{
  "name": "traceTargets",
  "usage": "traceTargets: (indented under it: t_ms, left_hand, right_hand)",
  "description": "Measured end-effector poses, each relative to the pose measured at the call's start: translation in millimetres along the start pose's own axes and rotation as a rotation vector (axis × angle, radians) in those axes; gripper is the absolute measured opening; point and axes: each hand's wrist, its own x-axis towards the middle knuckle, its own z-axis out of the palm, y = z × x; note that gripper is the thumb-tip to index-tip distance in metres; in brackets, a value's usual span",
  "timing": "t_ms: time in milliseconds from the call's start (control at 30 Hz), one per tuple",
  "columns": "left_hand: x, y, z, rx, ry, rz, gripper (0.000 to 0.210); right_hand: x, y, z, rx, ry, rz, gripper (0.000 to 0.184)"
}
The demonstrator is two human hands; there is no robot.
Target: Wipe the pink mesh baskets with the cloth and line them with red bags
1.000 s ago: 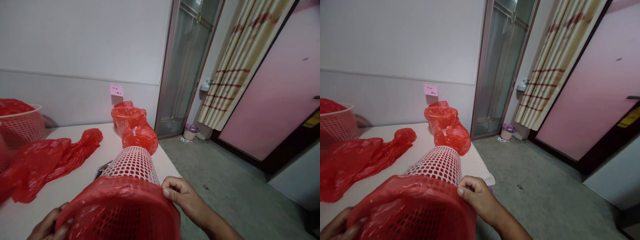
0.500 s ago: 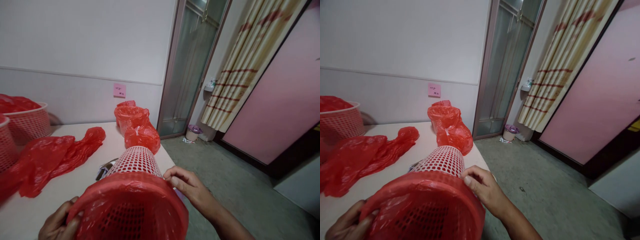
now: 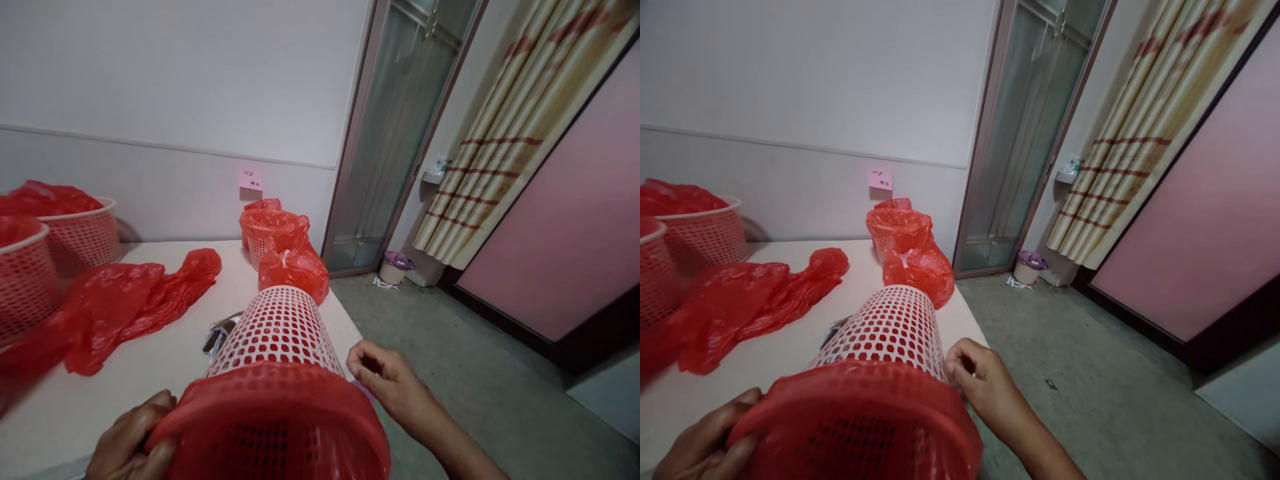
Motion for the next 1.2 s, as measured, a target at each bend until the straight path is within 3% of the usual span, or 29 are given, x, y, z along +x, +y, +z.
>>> traceTargets:
  t_ms: [67, 133, 200, 300, 400, 567, 700, 900, 1000, 1200]
  left_hand:
    - [8, 3, 0.3, -0.013, -0.036, 0.122, 0.009]
    - [11, 3, 1.9, -0.019, -0.076, 0.149, 0.011]
    - [11, 2, 4.9, -0.005, -0.090, 0.166, 0.011]
    - [10, 2, 10.6, 0.039, -0.076, 0.127, 0.010]
    - [13, 7, 15.2, 0.028, -0.102, 0.060, 0.016]
    - [28, 15, 21.8, -0.041, -0.139, -0.078, 0.021]
    - [49, 19, 29.4, -0.117, -0.169, -0.289, 0.020]
    - [100, 23, 47.0, -0.391, -0.138, -0.682, 0.020]
    - [116, 19, 61.2, -0.562, -0.171, -0.813, 0.023]
    - [119, 1, 87.8, -0.834, -0.114, -1.044, 0.024]
  right_hand:
    - [-5, -7, 0, -0.108, 0.161, -0.085, 0.025]
    - [-15, -22, 2, -0.216, 0.247, -0.252, 0.017]
    - [-27, -36, 8, -0.342, 0.205, -0.476, 0.009]
    - [-37, -41, 19, -0.513, 0.090, -0.624, 0.033]
    - [-33, -27, 24, -0.576, 0.103, -0.535, 0.024]
    - [-10, -6, 13, -0.434, 0.118, -0.345, 0.011]
    - [8, 2, -2, -0.161, 0.158, -0.211, 0.023]
    - [20, 37, -21, 0.277, 0.538, 0.026, 0.040]
    - [19, 54, -26, 0.490, 0.648, 0.122, 0.045]
    - [12, 55, -20, 0.511, 0.566, 0.124, 0.047]
